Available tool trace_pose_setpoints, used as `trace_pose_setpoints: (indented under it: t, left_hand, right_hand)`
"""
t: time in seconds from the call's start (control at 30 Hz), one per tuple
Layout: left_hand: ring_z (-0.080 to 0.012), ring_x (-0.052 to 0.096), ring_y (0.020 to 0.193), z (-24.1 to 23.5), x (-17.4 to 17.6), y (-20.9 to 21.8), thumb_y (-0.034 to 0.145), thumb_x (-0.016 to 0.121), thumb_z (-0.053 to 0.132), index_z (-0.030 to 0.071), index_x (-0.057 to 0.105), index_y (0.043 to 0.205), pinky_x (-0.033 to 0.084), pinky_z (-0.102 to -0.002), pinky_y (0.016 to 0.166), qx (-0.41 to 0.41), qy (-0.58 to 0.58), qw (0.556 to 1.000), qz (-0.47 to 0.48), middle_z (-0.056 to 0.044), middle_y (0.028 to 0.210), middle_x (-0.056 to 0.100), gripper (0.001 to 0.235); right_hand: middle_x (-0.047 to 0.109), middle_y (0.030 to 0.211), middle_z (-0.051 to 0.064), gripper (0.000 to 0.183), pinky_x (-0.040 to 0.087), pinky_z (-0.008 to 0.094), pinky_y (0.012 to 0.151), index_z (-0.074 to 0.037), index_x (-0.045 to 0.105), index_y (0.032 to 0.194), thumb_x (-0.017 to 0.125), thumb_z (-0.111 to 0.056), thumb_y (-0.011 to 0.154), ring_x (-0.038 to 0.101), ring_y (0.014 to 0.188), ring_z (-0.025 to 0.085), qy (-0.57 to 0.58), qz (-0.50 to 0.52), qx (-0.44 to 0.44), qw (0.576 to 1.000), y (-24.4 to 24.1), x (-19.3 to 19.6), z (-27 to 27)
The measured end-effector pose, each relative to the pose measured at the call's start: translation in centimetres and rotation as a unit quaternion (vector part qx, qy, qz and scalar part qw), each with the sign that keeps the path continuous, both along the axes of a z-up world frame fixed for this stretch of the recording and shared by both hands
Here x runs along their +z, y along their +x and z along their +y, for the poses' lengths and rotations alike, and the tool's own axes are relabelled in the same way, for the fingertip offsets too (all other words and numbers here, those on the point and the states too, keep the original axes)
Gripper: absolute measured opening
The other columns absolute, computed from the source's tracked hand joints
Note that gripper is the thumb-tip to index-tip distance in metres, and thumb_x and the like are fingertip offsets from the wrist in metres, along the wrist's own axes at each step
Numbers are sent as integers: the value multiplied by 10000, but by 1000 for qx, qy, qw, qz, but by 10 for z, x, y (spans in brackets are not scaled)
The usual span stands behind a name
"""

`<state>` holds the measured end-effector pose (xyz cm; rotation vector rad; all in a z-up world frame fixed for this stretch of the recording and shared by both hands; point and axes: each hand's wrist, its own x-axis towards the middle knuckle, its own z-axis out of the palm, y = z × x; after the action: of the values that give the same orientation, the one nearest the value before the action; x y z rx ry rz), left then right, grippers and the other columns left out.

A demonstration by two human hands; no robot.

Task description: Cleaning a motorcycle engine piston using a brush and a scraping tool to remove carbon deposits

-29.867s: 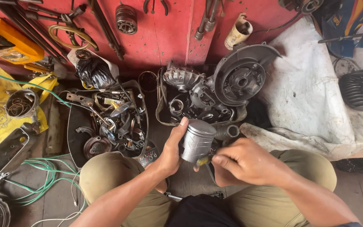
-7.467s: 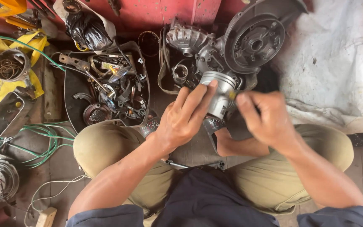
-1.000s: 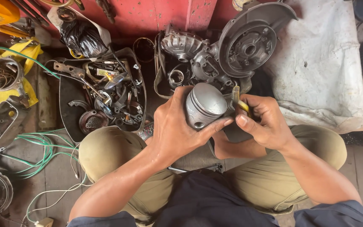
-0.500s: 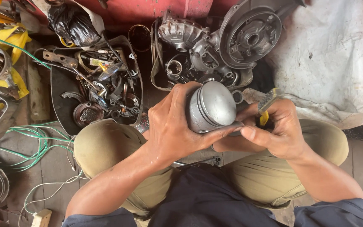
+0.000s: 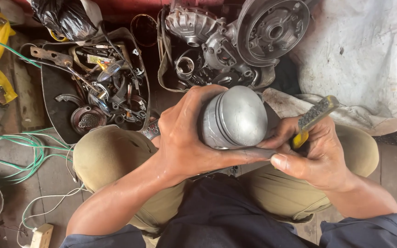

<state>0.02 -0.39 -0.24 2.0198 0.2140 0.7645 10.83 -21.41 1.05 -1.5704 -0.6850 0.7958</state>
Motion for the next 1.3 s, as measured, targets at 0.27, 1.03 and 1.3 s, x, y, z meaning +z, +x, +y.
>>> trace_pose_setpoints:
  t: [0.27,1.03,1.3]
  left_hand:
    - [-83,714,824,0,14,9,531,897,583,99,605,1122,593,-254,759,-21,-85,993,82,9,961,736,817]
    - [-74,708,830,4,18,16,540,852,563,89,633,1083,567,-260,779,-90,-156,979,97,0,966,754,753]
    - [-50,666,765,4,17,14,542,868,563,100,618,1090,540,-249,733,-92,-141,979,118,24,883,753,760]
  right_hand:
    - [640,554,17,173,425,192,507,-11,720,881,699,-157,792,561,497,57,-13,3,-18,1000,0,4,3]
    - [557,587,-84,339,342,149,348,-92,610,1038,807,-112,764,438,374,-27,114,-165,41,979,10,10,3]
    - [575,529,-20,317,481,147,435,-81,627,898,864,-36,693,476,395,4,49,-263,34,963,6,17,11]
